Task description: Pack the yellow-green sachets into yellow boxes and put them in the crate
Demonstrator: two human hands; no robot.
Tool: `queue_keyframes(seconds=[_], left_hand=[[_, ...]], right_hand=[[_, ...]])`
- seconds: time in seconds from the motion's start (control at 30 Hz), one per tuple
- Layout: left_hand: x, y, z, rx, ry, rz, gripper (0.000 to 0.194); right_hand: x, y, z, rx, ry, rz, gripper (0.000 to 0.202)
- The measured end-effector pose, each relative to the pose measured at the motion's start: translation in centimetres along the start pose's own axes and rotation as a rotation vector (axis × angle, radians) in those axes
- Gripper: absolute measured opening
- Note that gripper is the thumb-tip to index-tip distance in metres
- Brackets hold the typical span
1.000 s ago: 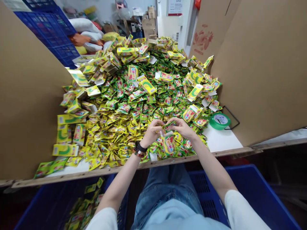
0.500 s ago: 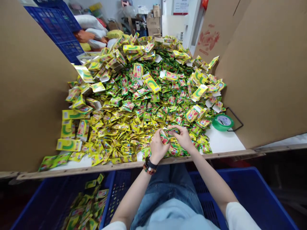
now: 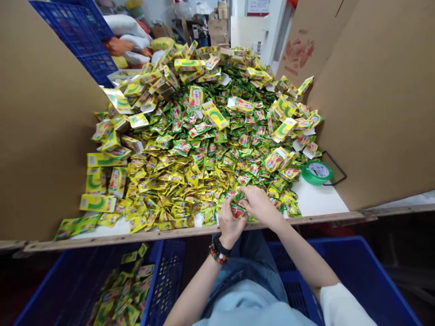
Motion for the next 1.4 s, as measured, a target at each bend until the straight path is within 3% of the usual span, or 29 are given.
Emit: queue_keyframes(seconds=[0.13,0.3,0.43,0.53,0.63,0.67,0.73,0.8,0.87,0.93,1.07,1.2,1.4], left_hand=[[-0.4,-0.3,0.4,-0.021,-0.006,-0.047,0.059],[-0.8,-0.5,1.4,-0.013,-0.06,-0.078,0.061],[-0.9,-0.7,1.4,-0.077,-0.079,-0.05,0.039],[-1.1,-0.8,1.2,-0.086,-0.05,-0.029,0.042],[-1.5,-0.7,1.5,-0.075,-0.028,-0.046,0.058],[-1.7,-0.7,1.6,-0.075,0.006,-0.059,0.057],[-1.9,-0.6,1.5,-0.077,0.108,-0.068,0.048],[-1.9,-0.6,1.2,-0.077,0.174,-0.05,0.043],[-1.7,-0.5,1.0,-0.074,0.141,-0.009,0.046],[-1.3,-0.5,0.7,-0.082,0.067,0.045,0.052],[-1.3,-0.1,0.8,-0.075,-0.038,0.176,0.064],[-1.3,-0.3,1.2,-0.082,-0.062,0.185,0.068],[-1.0,0.1,0.2,-0.168,-0.102,0.184,0.054]], right_hand=[[-0.1,1.0,0.8,-0.008,-0.01,0.046,0.032],[-1.3,2.9,1.0,0.066,-0.094,-0.232,0.022],[-3.3,4.4,1.0,0.135,-0.1,-0.282,0.024],[-4.0,4.3,0.3,0.312,-0.058,-0.307,0.026],[-4.0,4.2,-1.5,0.651,0.111,-0.437,0.036],[-3.9,4.6,-1.9,0.78,0.172,-0.422,0.042],[-3.5,5.7,-2.0,0.99,0.243,-0.274,0.047],[-3.3,6.5,-1.5,1.058,0.225,-0.128,0.041],[-3.5,6.4,-0.8,0.993,0.138,-0.126,0.035],[-3.7,6.0,-0.5,0.884,0.064,-0.203,0.029],[-3.7,6.1,-1.3,0.784,0.159,-0.315,0.028],[-3.2,6.3,-1.7,0.772,0.161,-0.253,0.029],[-4.0,5.8,-0.4,0.566,-0.08,-0.108,0.039]])
Point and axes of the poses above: each hand's wrist, its own x-axis towards the middle knuckle, its own y-axis out of the palm, z = x × y, the point moved 4 cm from there along x, towards the middle knuckle, and after that the axes turned 4 degrees about -y, right-handed, at the moved point
